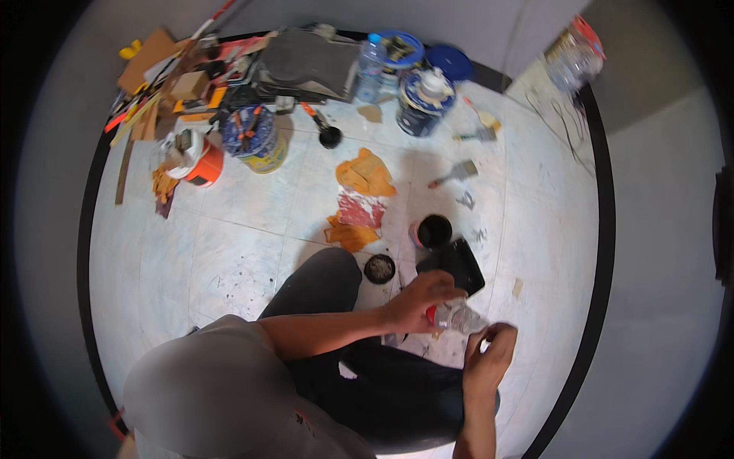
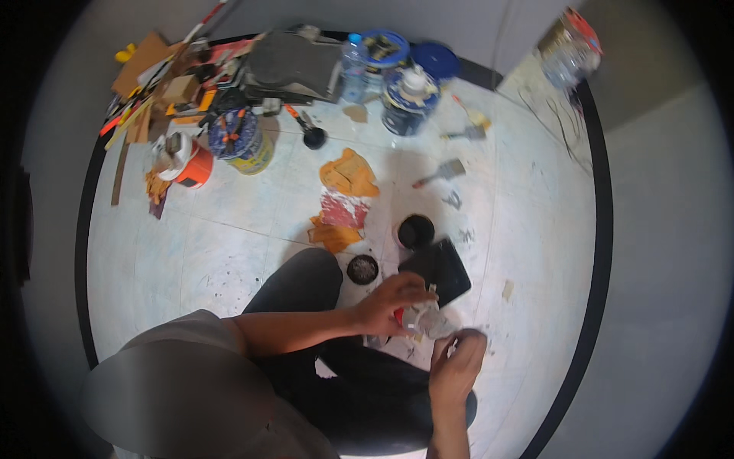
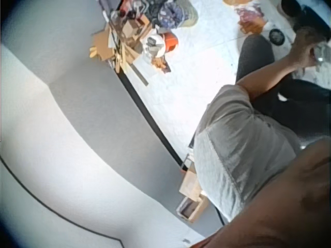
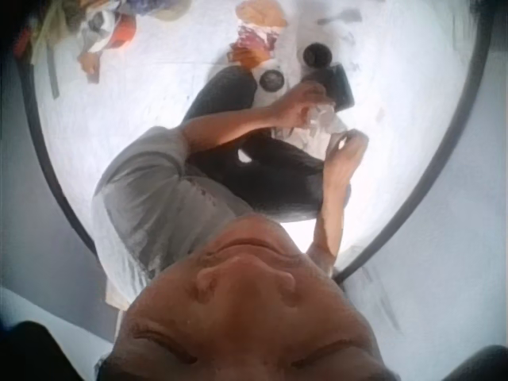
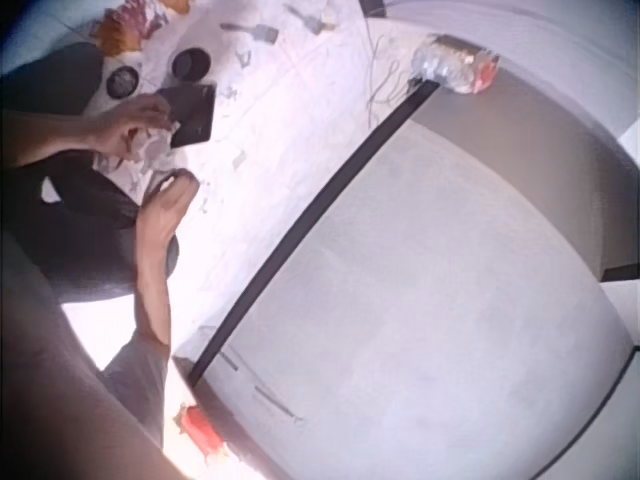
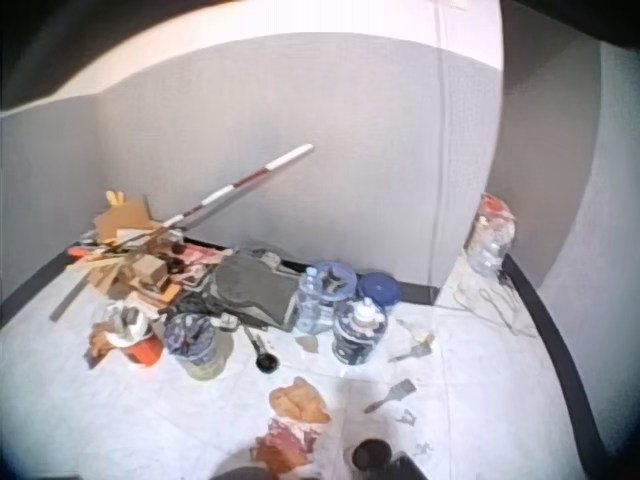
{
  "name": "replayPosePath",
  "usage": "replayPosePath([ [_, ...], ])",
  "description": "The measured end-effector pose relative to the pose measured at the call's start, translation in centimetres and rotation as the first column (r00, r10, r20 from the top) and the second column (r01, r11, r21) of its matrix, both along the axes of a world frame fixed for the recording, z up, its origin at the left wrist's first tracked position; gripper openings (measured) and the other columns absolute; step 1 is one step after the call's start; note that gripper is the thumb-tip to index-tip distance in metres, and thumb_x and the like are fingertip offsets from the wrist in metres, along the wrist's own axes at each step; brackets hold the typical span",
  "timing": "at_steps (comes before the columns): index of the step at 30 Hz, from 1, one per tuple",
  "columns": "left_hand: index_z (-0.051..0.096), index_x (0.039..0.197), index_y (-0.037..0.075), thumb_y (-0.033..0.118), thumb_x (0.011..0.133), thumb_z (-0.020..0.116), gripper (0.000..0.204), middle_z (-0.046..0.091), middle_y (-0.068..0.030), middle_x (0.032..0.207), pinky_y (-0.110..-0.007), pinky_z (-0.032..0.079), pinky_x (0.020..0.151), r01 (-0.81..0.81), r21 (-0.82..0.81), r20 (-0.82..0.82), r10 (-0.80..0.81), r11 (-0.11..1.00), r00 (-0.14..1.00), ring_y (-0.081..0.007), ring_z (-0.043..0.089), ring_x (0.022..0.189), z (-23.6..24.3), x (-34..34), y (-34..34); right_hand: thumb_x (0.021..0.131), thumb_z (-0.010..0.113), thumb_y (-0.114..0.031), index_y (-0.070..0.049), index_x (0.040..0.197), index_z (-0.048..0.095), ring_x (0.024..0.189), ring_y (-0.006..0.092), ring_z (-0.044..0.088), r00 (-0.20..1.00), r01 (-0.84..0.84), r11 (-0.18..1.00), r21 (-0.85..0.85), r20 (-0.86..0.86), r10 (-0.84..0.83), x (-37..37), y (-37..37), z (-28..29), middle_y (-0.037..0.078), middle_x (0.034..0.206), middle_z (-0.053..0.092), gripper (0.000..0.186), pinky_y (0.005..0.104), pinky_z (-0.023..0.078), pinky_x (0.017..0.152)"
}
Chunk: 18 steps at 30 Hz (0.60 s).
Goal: The person uses a screwdriver to pry open a small can of dark paint, pours the paint into a plastic tray, adds a clear liquid from a bottle, and stirs the mixture with a paintbrush.
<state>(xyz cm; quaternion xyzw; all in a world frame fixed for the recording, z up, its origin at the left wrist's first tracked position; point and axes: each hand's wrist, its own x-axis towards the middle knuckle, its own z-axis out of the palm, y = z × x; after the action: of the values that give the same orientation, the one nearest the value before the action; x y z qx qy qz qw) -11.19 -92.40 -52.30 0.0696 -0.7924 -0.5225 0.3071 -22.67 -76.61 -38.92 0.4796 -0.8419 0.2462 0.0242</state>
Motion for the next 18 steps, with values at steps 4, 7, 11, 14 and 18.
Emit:
replayPosePath([
  [4,0.067,0.148,0.017,0.014,0.057,0.101,0.098,0.058,-0.0157,0.136,-0.047,0.053,0.109,-0.111,0.03,0.061,0.109,0.993,0.992,-0.0384,0.063,0.127,-0.1,-0.6,-1.2,0.088,0.067,0.015,0.006,0.102,0.055,0.081,0.0392,0.059,0.999,0.044,0.993,-0.106,-0.026,-0.047,-0.6,-1.4,2.6,0.021,0.093,0.056,0.021,0.0463,0.051,0.073],
  [7,0.068,0.142,0.015,0.013,0.056,0.1,0.092,0.06,-0.0167,0.133,-0.048,0.054,0.107,-0.129,0.037,0.159,0.122,0.991,0.98,-0.0399,0.064,0.124,0.1,-2.0,-2.0,0.089,0.068,0.013,0.002,0.099,0.058,0.077,0.0298,0.061,0.973,0.213,0.959,-0.188,-0.043,-0.225,-2.2,-0.4,4.8,0.015,0.093,0.06,0.018,0.0392,0.054,0.073],
  [11,0.066,0.142,0.01,0.013,0.059,0.101,0.09,0.063,-0.0165,0.129,-0.047,0.055,0.106,-0.123,-0.03,0.161,0.126,0.992,0.979,-0.039,0.065,0.123,-3.7,-4.0,-2.2,0.093,0.069,0.008,0.001,0.1,0.062,0.078,0.0149,0.06,0.866,0.469,0.808,-0.356,0.004,-0.501,-4.5,3.8,5.8,0.008,0.091,0.063,0.011,0.0287,0.05,0.073],
  [14,0.063,0.141,0.005,0.015,0.062,0.103,0.088,0.065,-0.016,0.128,-0.047,0.056,0.105,-0.13,-0.056,0.198,0.138,0.99,0.97,-0.0372,0.066,0.122,-7.1,-4.2,-2.2,0.098,0.07,0.003,0.001,0.103,0.065,0.081,0.0107,0.06,0.794,0.586,0.69,-0.425,0.129,-0.594,-7.3,7.7,3.9,0.005,0.093,0.065,0.007,0.0268,0.052,0.076],
  [18,0.058,0.139,0.003,0.018,0.065,0.105,0.089,0.066,-0.0159,0.128,-0.046,0.055,0.104,-0.11,-0.101,0.243,0.132,0.989,0.961,-0.0345,0.067,0.119,-11.1,-3.9,-3.1,0.095,0.071,0.0,-0.001,0.099,0.068,0.08,0.0151,0.072,0.756,0.648,0.685,-0.333,0.176,-0.63,-11.1,13.0,-6.6,0.009,0.087,0.072,0.006,0.0305,0.058,0.077],
])
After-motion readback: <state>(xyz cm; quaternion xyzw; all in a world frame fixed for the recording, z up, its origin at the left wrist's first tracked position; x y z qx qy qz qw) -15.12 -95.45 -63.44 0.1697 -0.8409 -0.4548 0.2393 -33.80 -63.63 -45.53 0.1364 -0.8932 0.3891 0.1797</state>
